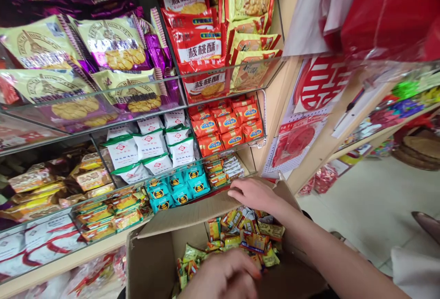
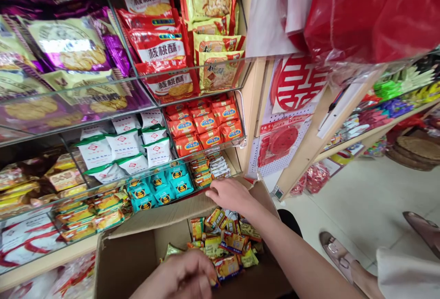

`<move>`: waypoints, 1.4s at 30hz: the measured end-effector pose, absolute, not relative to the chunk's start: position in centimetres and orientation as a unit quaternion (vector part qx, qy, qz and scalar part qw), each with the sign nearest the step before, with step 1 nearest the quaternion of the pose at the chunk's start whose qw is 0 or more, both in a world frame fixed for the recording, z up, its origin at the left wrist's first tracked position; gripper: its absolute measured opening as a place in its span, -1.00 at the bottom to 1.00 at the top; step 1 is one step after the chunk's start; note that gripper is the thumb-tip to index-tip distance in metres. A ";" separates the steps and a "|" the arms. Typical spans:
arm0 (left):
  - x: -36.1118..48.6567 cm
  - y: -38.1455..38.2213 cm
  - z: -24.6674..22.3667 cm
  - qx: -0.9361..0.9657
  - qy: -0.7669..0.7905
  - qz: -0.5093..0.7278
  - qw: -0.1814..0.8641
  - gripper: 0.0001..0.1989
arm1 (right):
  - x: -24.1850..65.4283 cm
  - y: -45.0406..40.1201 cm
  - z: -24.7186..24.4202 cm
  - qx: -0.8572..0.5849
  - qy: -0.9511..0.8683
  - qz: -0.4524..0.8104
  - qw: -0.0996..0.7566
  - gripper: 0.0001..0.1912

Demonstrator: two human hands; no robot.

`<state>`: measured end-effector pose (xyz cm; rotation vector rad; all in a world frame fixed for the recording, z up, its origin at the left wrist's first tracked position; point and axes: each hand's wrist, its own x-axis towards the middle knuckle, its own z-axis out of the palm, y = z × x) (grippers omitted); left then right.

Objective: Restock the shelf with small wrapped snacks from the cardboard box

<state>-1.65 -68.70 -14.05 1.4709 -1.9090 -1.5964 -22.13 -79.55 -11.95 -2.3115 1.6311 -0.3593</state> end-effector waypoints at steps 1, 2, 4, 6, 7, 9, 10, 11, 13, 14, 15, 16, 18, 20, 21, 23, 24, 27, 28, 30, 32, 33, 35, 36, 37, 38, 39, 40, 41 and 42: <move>-1.4 -69.5 -14.6 0.525 -0.666 -0.520 0.094 -0.84 | -22.1 -79.6 -12.0 -0.802 0.567 -0.124 0.145 -0.64; -0.9 -70.2 -15.3 0.546 -0.676 -0.490 0.068 -0.77 | -22.2 -79.6 -12.0 -0.802 0.567 -0.123 0.145 -0.64; 0.3 -71.3 -17.0 0.597 -0.688 -0.412 0.023 -0.52 | -22.2 -79.6 -12.0 -0.802 0.567 -0.121 0.145 -0.64; 1.4 -71.8 -19.0 0.643 -0.684 -0.344 -0.010 -0.37 | -22.2 -79.7 -12.0 -0.801 0.568 -0.119 0.146 -0.64; 1.8 -71.9 -20.0 0.657 -0.682 -0.321 -0.021 -0.33 | -22.2 -79.7 -12.0 -0.801 0.568 -0.118 0.146 -0.64; 1.9 -72.1 -21.8 0.662 -0.687 -0.299 -0.026 -0.31 | -22.2 -79.7 -11.9 -0.800 0.570 -0.116 0.146 -0.64; 1.7 -72.3 -22.6 0.655 -0.696 -0.295 -0.018 -0.32 | -22.2 -79.7 -11.8 -0.800 0.571 -0.115 0.145 -0.65; 1.5 -72.6 -23.2 0.643 -0.708 -0.293 -0.007 -0.35 | -22.2 -79.7 -11.8 -0.799 0.573 -0.114 0.145 -0.65; 0.8 -73.5 -24.1 0.615 -0.733 -0.290 0.019 -0.44 | -22.1 -79.7 -11.7 -0.797 0.575 -0.113 0.143 -0.66; 0.5 -74.1 -24.4 0.603 -0.743 -0.288 0.030 -0.49 | -22.1 -79.7 -11.8 -0.796 0.577 -0.113 0.142 -0.66; 0.2 -74.8 -24.7 0.594 -0.751 -0.286 0.038 -0.54 | -22.1 -79.7 -11.8 -0.796 0.578 -0.114 0.141 -0.66; -0.1 -75.5 -25.0 0.589 -0.756 -0.283 0.043 -0.58 | -22.1 -79.8 -11.8 -0.796 0.578 -0.114 0.139 -0.67; -0.6 -76.9 -25.5 0.592 -0.757 -0.272 0.043 -0.63 | -22.1 -79.9 -11.9 -0.795 0.581 -0.117 0.134 -0.68; -0.9 -78.0 -25.9 0.606 -0.750 -0.263 0.030 -0.67 | -22.1 -80.0 -12.0 -0.793 0.583 -0.120 0.129 -0.68; -0.9 -78.4 -26.0 0.613 -0.746 -0.261 0.022 -0.69 | -22.1 -80.0 -12.1 -0.792 0.584 -0.121 0.127 -0.69; -0.9 -78.7 -26.1 0.619 -0.740 -0.263 0.010 -0.76 | -22.1 -80.0 -12.1 -0.791 0.585 -0.126 0.125 -0.70; -0.7 -78.6 -26.1 0.618 -0.740 -0.267 0.010 -0.79 | -22.1 -80.0 -12.2 -0.791 0.586 -0.128 0.124 -0.70; 0.2 -77.5 -25.5 0.603 -0.741 -0.293 0.048 -0.83 | -22.1 -79.9 -12.3 -0.791 0.584 -0.136 0.126 -0.69; 0.6 -77.0 -25.0 0.596 -0.739 -0.305 0.072 -0.82 | -22.2 -79.9 -12.3 -0.791 0.582 -0.139 0.127 -0.69; 1.3 -75.7 -23.9 0.585 -0.728 -0.333 0.128 -0.80 | -22.3 -80.1 -12.3 -0.793 0.576 -0.148 0.129 -0.70; 1.7 -74.6 -22.5 0.576 -0.707 -0.365 0.184 -0.79 | -22.5 -80.3 -12.1 -0.795 0.570 -0.162 0.130 -0.71; 1.6 -74.1 -21.8 0.572 -0.693 -0.383 0.212 -0.77 | -22.5 -80.3 -12.0 -0.796 0.566 -0.171 0.128 -0.71; 1.1 -73.2 -20.3 0.561 -0.661 -0.425 0.260 -0.70 | -22.3 -79.8 -11.6 -0.798 0.559 -0.193 0.118 -0.70; 0.7 -72.8 -19.5 0.554 -0.646 -0.446 0.278 -0.66 | -22.0 -79.3 -11.4 -0.801 0.545 -0.220 0.112 -0.70; 0.3 -72.5 -18.8 0.546 -0.633 -0.465 0.292 -0.63 | -21.6 -78.5 -11.3 -0.804 0.523 -0.260 0.110 -0.69; -0.1 -72.2 -18.2 0.537 -0.623 -0.483 0.301 -0.60 | -21.1 -77.5 -11.3 -0.804 0.496 -0.307 0.116 -0.70; -0.6 -72.0 -17.5 0.528 -0.616 -0.497 0.307 -0.58 | -20.5 -76.4 -11.4 -0.799 0.470 -0.351 0.132 -0.73; -0.9 -71.7 -17.0 0.518 -0.613 -0.509 0.310 -0.56 | -19.9 -75.3 -11.6 -0.792 0.448 -0.382 0.164 -0.75; -1.3 -71.5 -16.5 0.508 -0.612 -0.519 0.313 -0.54 | -19.3 -74.2 -11.9 -0.783 0.436 -0.391 0.208 -0.75; -1.6 -71.2 -16.2 0.499 -0.613 -0.526 0.313 -0.52 | -18.8 -73.3 -12.3 -0.775 0.434 -0.381 0.257 -0.74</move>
